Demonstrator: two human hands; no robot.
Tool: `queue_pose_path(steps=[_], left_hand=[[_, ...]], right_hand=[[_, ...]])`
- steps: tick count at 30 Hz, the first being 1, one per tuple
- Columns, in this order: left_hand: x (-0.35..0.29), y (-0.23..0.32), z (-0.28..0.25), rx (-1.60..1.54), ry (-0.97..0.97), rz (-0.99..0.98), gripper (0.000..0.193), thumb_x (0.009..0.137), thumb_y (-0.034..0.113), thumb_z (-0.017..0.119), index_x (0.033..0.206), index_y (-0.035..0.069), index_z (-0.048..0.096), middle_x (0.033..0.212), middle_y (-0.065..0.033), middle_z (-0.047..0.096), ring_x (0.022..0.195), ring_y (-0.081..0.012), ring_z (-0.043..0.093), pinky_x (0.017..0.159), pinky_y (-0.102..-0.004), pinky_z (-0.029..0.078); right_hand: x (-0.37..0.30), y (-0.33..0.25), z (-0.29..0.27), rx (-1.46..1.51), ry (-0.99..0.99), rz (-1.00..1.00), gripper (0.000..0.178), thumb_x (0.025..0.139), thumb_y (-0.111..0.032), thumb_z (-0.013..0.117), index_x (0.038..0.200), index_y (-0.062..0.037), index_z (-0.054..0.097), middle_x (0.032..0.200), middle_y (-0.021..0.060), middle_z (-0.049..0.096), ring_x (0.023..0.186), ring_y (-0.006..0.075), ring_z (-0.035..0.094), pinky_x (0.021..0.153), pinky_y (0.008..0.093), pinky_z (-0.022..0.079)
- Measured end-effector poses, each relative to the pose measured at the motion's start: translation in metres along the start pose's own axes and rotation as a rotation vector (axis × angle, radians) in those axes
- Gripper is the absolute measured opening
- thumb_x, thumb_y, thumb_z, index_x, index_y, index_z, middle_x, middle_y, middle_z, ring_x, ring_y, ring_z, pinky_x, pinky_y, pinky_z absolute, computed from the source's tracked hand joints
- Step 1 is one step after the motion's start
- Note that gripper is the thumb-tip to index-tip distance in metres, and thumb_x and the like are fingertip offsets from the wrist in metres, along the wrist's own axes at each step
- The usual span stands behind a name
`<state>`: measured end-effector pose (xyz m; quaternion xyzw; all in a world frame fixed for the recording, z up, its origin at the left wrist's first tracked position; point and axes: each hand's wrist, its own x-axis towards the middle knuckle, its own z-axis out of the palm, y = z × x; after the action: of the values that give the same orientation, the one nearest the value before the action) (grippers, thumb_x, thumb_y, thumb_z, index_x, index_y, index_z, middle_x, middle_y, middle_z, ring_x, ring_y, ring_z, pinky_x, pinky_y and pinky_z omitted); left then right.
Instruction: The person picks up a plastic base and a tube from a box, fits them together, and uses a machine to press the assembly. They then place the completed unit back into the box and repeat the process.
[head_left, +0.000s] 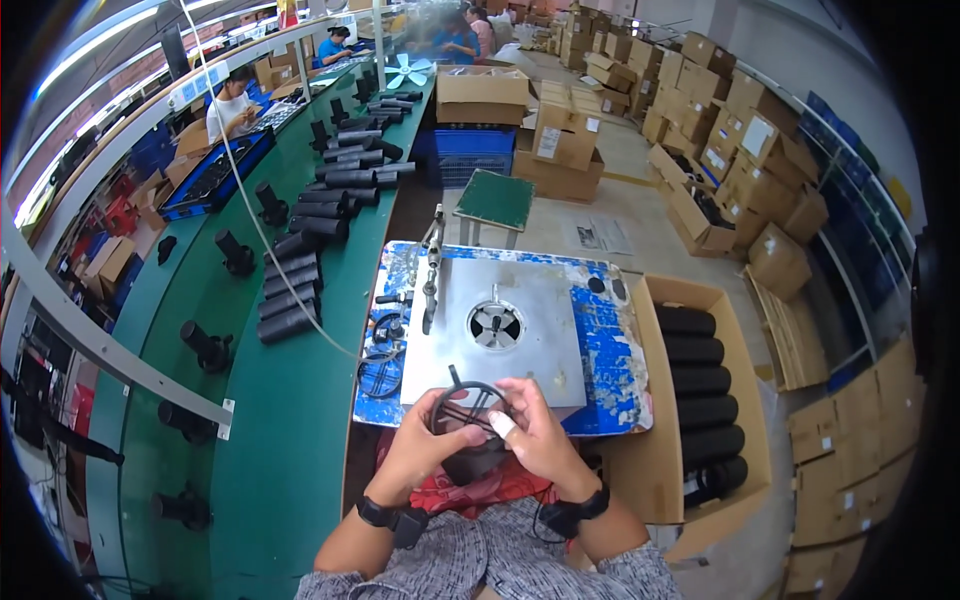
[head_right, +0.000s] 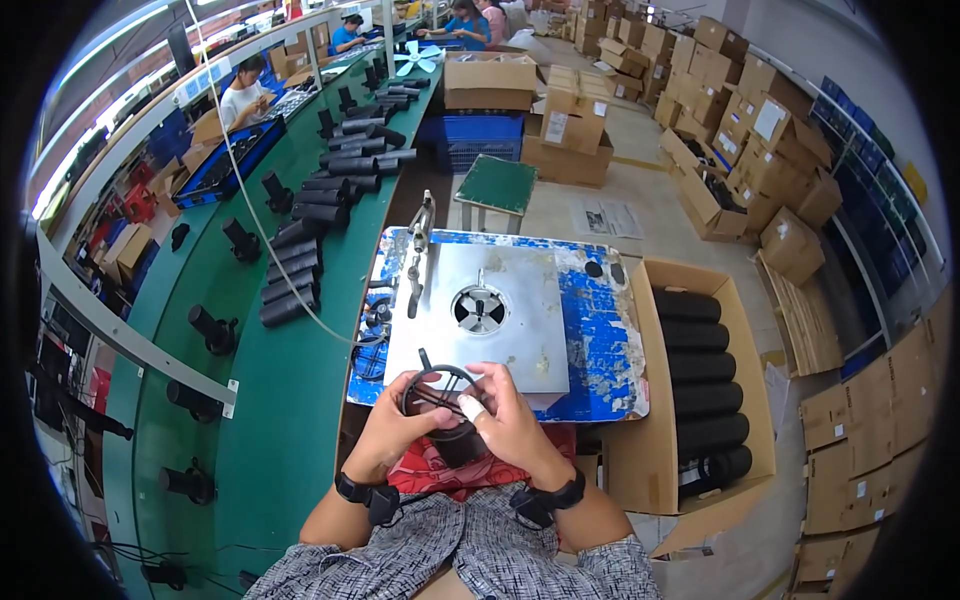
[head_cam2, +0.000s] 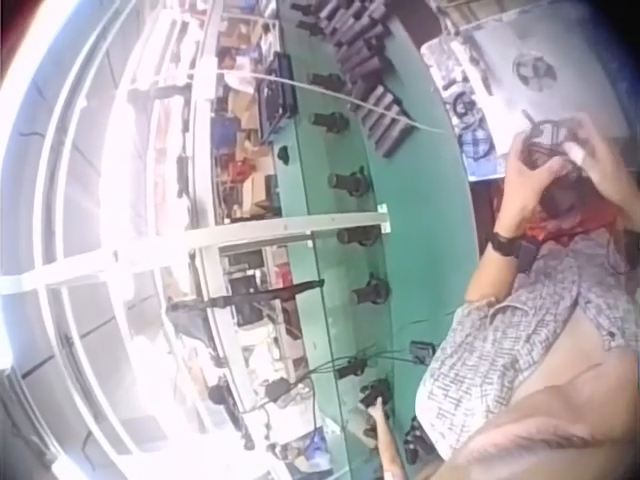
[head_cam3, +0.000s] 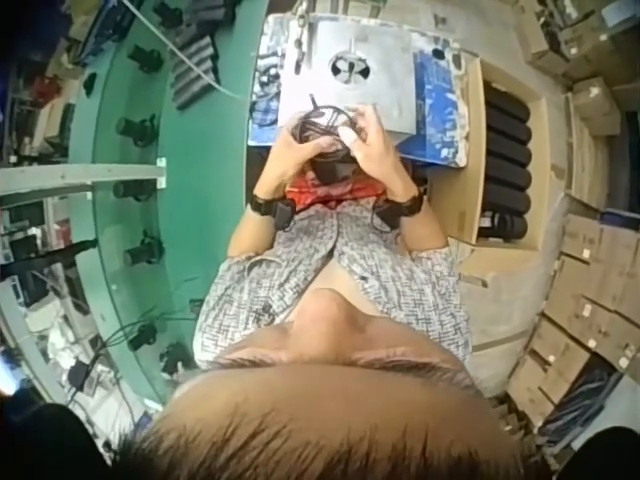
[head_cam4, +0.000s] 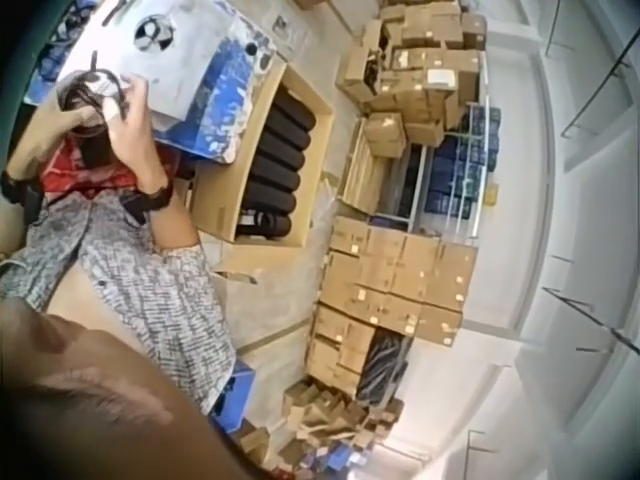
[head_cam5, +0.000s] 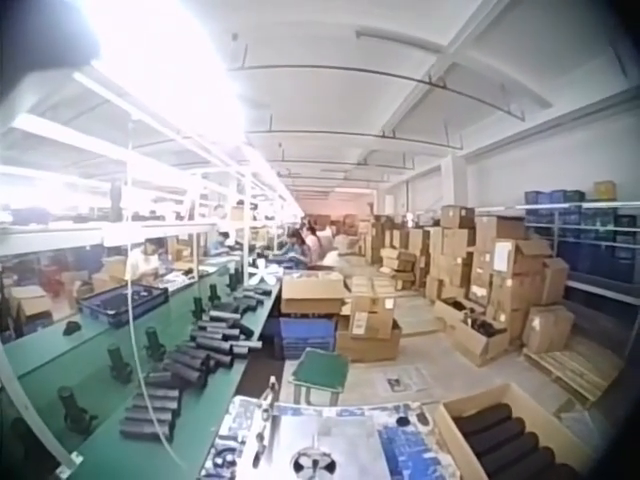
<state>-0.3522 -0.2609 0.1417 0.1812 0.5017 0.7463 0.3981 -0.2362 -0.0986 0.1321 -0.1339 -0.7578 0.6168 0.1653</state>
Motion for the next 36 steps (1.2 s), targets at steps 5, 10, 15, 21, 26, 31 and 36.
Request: queue_pose_path(steps=[5,10,15,21,26,31,36], left_hand=[[0.015,-0.02,-0.018,0.06,0.075,0.029,0.047,0.091,-0.007,0.075,0.134,-0.002,0.057,0.109,-0.0098,0.071,0.096,-0.0167,0.072,0.09,-0.0322,0.061],[0.027,-0.029,-0.008,0.18,0.102,0.061,0.045,0.097,-0.001,0.071,0.138,-0.002,0.052,0.104,-0.004,0.065,0.095,-0.0123,0.065,0.086,-0.0264,0.056],[0.071,-0.036,-0.002,0.467,0.121,0.325,0.042,0.102,0.004,0.064,0.139,-0.001,0.044,0.104,-0.0034,0.063,0.095,-0.0102,0.061,0.081,-0.0248,0.051],[0.153,-0.054,-0.008,0.61,0.228,0.431,0.043,0.099,0.01,0.066,0.135,0.003,0.044,0.102,-0.008,0.067,0.095,-0.0183,0.064,0.082,-0.0332,0.049],[0.186,-0.037,-0.007,0.91,0.374,0.27,0.045,0.091,0.022,0.072,0.129,0.006,0.054,0.105,-0.0147,0.071,0.102,-0.0361,0.067,0.092,-0.0506,0.042],[0.193,-0.034,0.0,1.137,0.455,0.23,0.038,0.09,0.027,0.075,0.122,0.01,0.062,0.11,-0.0137,0.069,0.108,-0.0362,0.064,0.092,-0.053,0.042],[0.175,-0.043,-0.006,1.251,0.658,0.533,0.029,0.091,0.029,0.074,0.114,0.012,0.068,0.116,-0.0132,0.064,0.114,-0.0357,0.059,0.092,-0.0538,0.042]], right_hand=[[0.003,0.009,0.0,0.111,-0.053,0.068,0.042,0.105,-0.004,0.06,0.145,-0.0074,0.045,0.111,0.0044,0.061,0.077,0.0072,0.056,0.061,0.025,0.046],[0.011,0.012,-0.009,0.067,-0.018,0.073,0.046,0.102,-0.006,0.064,0.143,-0.0049,0.045,0.106,0.0079,0.064,0.076,0.0132,0.061,0.064,0.0294,0.05],[0.051,-0.001,-0.017,-0.517,0.19,-0.207,0.054,0.09,-0.015,0.075,0.134,-0.0015,0.048,0.099,0.0182,0.067,0.083,0.0347,0.07,0.073,0.0441,0.057],[0.113,0.019,-0.026,-0.772,0.318,-0.071,0.051,0.084,-0.023,0.075,0.122,-0.0001,0.05,0.1,0.0269,0.069,0.094,0.049,0.069,0.083,0.0564,0.057],[0.148,0.037,-0.023,-0.813,0.319,0.038,0.047,0.084,-0.021,0.072,0.12,0.0015,0.053,0.108,0.0298,0.067,0.099,0.0499,0.068,0.086,0.0572,0.056],[0.159,0.052,-0.025,-0.835,0.348,0.04,0.045,0.084,-0.019,0.071,0.12,0.0036,0.056,0.118,0.0324,0.061,0.102,0.0514,0.067,0.089,0.0571,0.057],[0.156,0.05,-0.038,-0.853,0.236,0.037,0.054,0.085,-0.021,0.071,0.13,0.0047,0.056,0.125,0.0312,0.058,0.104,0.0505,0.067,0.092,0.0552,0.057]])
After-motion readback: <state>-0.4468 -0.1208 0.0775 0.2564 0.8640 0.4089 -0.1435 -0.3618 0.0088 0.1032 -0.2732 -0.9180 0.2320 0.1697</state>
